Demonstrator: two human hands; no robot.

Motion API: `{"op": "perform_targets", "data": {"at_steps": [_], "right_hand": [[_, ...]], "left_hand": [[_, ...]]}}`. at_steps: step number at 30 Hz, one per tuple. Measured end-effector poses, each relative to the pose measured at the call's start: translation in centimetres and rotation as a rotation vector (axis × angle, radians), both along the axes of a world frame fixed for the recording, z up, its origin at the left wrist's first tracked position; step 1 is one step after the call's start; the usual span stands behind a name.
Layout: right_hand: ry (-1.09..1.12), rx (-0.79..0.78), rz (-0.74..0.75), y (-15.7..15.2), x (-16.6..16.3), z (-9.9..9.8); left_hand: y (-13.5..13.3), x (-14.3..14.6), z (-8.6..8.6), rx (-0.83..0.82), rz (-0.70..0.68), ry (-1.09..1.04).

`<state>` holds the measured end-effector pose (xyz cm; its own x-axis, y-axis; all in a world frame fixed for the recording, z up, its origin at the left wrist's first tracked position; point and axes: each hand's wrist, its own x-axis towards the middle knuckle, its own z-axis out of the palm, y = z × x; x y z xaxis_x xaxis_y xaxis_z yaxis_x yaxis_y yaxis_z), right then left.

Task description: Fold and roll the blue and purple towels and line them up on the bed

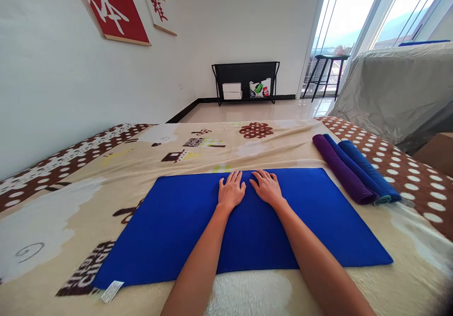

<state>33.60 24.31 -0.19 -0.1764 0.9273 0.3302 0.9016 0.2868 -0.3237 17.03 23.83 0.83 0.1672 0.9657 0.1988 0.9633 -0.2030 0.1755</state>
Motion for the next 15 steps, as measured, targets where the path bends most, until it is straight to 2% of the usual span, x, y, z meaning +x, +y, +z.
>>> {"op": "perform_targets", "data": {"at_steps": [3, 8, 11, 15], "right_hand": [[-0.004, -0.016, -0.026, 0.2, 2.1, 0.0], [-0.015, -0.064, -0.062, 0.6, 7.7, -0.3], [-0.031, -0.093, -0.106, 0.7, 11.1, -0.8], [-0.065, -0.128, -0.183, 0.8, 15.4, -1.8]], "left_hand": [[0.1, -1.0, 0.1, -0.013, -0.012, 0.006], [0.6, -4.0, 0.1, -0.052, -0.003, 0.038], [1.0, -6.9, -0.1, -0.073, 0.043, 0.064], [1.4, -12.5, -0.2, -0.093, 0.151, 0.09]]}}
